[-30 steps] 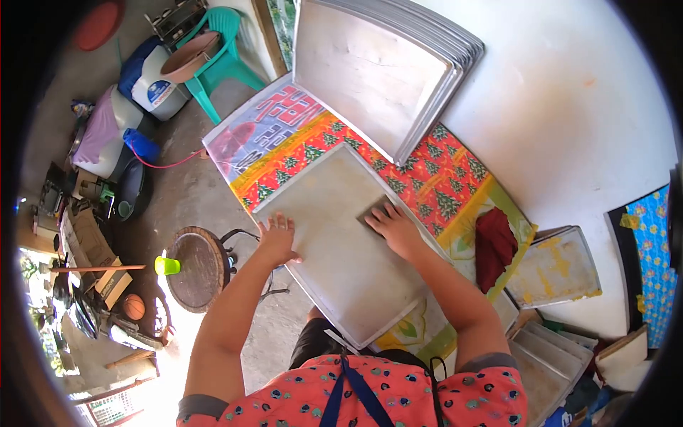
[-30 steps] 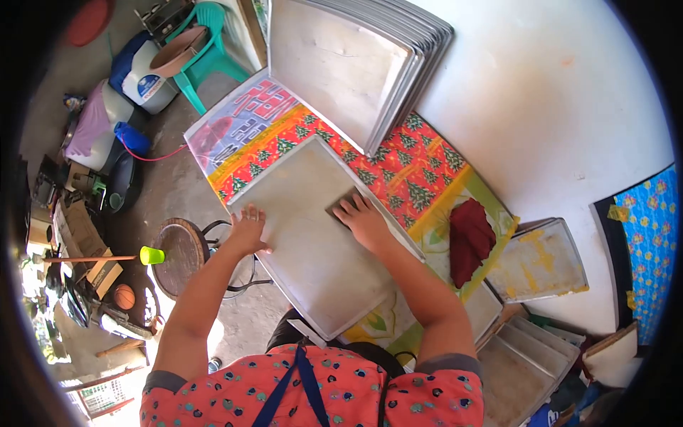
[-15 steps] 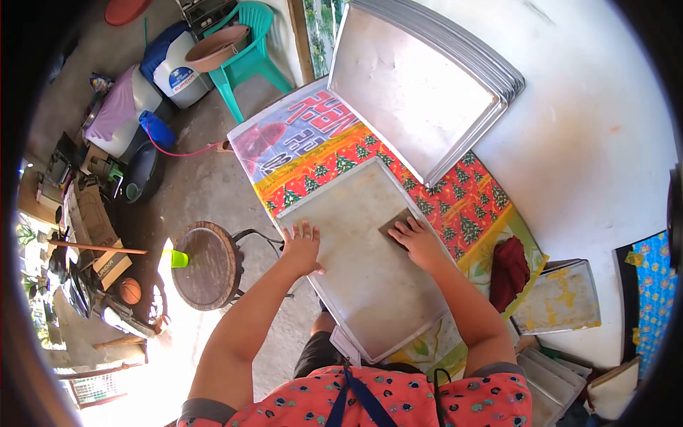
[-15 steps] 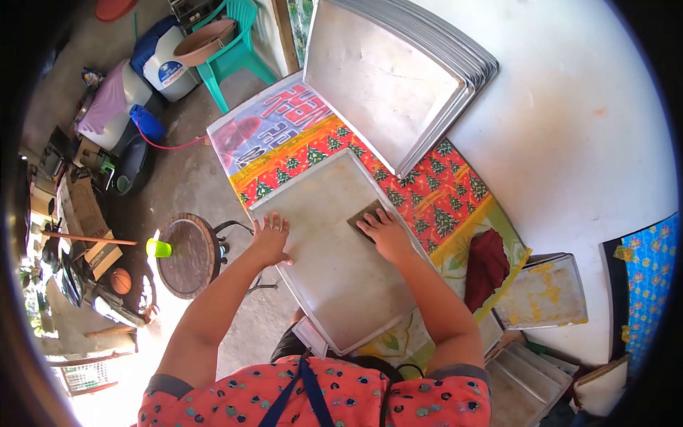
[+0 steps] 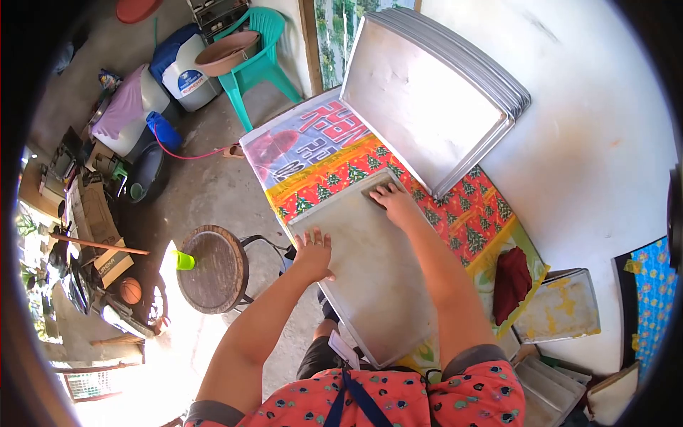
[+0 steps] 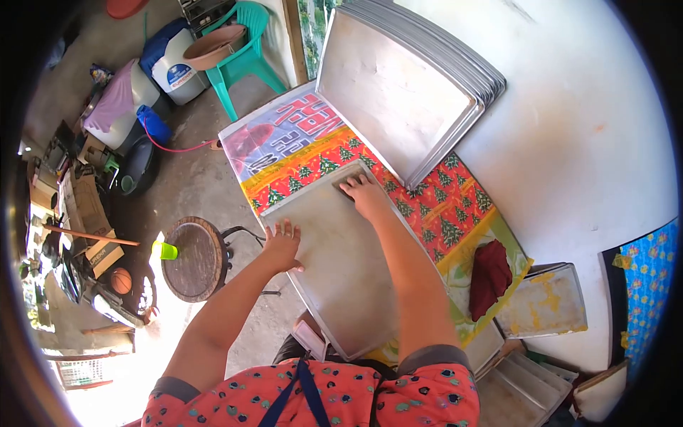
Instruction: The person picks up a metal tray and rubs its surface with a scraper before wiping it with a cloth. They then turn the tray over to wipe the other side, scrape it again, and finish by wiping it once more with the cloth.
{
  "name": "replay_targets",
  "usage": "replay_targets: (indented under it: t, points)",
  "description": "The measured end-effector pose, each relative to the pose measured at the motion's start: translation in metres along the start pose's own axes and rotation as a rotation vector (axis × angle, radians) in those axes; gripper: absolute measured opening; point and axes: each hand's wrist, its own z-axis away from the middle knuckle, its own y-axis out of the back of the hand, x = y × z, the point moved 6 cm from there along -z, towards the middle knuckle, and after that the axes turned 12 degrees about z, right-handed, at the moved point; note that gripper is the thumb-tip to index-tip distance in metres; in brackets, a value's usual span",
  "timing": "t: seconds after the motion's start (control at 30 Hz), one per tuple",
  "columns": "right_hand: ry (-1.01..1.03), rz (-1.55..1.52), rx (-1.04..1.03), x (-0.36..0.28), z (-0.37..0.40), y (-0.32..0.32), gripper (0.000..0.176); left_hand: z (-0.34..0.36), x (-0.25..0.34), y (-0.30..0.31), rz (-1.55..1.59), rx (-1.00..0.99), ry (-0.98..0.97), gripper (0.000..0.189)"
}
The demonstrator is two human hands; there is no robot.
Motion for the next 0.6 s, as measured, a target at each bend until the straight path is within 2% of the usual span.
replay_targets:
  t: [0.07,0.17,0.37,0.47,0.5,0.6]
  points:
    - [0.061,0.053,-0.029,-0.007,0.028,0.001,0.055,0.001,0.0,0.0,0.028,0.004,-0.006,0.114]
    - [0.098,-0.025,-0.056,-0.013,0.063,0.0,0.056,0.0,0.0,-0.001,0.026,-0.005,-0.001,0.114]
    - [0.033,-0.066,0.032,-0.012,0.012,0.002,0.056,0.0,0.002,0.001,0.001,-0.02,0.014,0.113]
    - [0.034,-0.049,0.017,-0.026,0.014,0.002,0.056,0.001,0.0,0.0,0.029,0.006,-0.008,0.113]
    - [0.085,-0.067,0.112,-0.036,0.033,0.001,0.053,0.001,-0.002,-0.001,0.028,0.007,-0.007,0.113]
    - [0.148,-0.107,0.14,-0.064,0.119,0.005,0.048,-0.001,-0.002,-0.003,0.034,0.0,-0.002,0.113]
